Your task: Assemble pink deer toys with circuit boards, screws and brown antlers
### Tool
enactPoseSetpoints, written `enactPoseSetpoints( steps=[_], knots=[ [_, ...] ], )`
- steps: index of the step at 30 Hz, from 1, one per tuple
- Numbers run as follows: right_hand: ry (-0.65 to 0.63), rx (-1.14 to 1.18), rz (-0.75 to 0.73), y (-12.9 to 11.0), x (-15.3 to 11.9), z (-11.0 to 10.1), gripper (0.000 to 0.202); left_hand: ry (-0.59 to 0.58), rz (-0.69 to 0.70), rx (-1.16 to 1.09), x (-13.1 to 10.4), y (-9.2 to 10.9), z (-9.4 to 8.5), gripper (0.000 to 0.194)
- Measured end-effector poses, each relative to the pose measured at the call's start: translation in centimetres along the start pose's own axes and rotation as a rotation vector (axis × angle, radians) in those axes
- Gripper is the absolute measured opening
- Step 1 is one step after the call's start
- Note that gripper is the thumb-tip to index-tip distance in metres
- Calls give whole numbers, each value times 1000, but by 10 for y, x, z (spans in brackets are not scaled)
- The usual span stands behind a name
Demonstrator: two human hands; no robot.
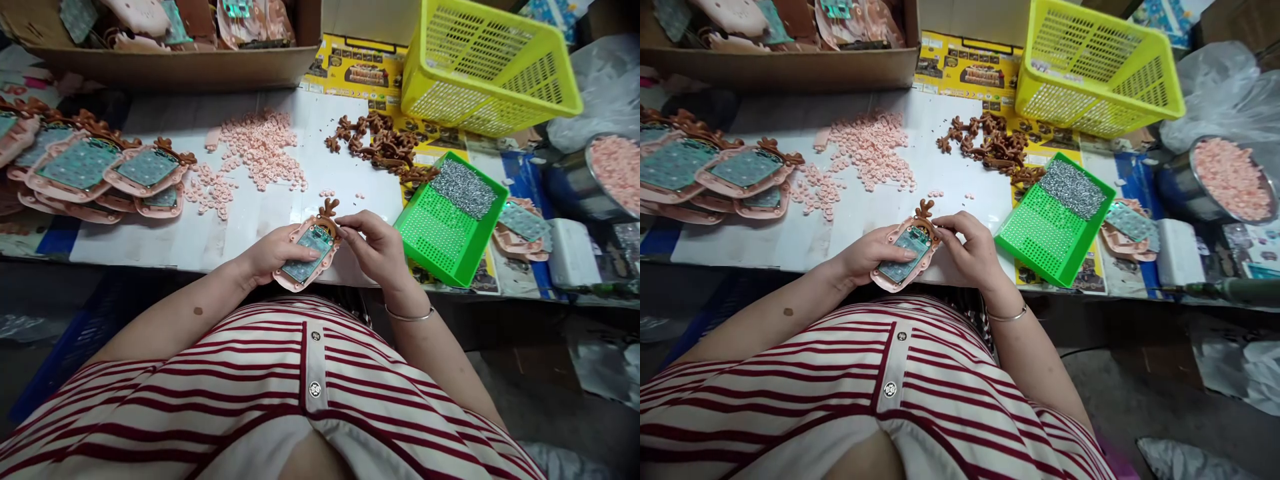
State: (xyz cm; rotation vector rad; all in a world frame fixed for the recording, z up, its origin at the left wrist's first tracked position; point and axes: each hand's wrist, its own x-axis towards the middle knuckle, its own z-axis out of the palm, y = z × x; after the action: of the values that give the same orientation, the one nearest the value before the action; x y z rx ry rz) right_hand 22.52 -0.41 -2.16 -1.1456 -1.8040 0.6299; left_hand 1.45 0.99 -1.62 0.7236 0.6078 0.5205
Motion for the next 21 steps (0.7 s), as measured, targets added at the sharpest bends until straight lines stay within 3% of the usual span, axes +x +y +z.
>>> enactPoseSetpoints(
  steps=[4, 10, 15, 21],
  knots=[
    [-37, 19, 90, 6, 0, 0, 22, 3, -10, -9, 1, 0, -2, 36],
    [-74, 472, 462, 5, 6, -1, 48, 28, -84, 96, 3, 2, 2, 39],
    [-95, 628, 561, 0, 13, 4, 36, 42, -130, 165, 3, 3, 1, 41],
    [-86, 697, 581, 9, 10, 5, 39, -30, -186, 103, 2, 6, -1, 39]
  ],
)
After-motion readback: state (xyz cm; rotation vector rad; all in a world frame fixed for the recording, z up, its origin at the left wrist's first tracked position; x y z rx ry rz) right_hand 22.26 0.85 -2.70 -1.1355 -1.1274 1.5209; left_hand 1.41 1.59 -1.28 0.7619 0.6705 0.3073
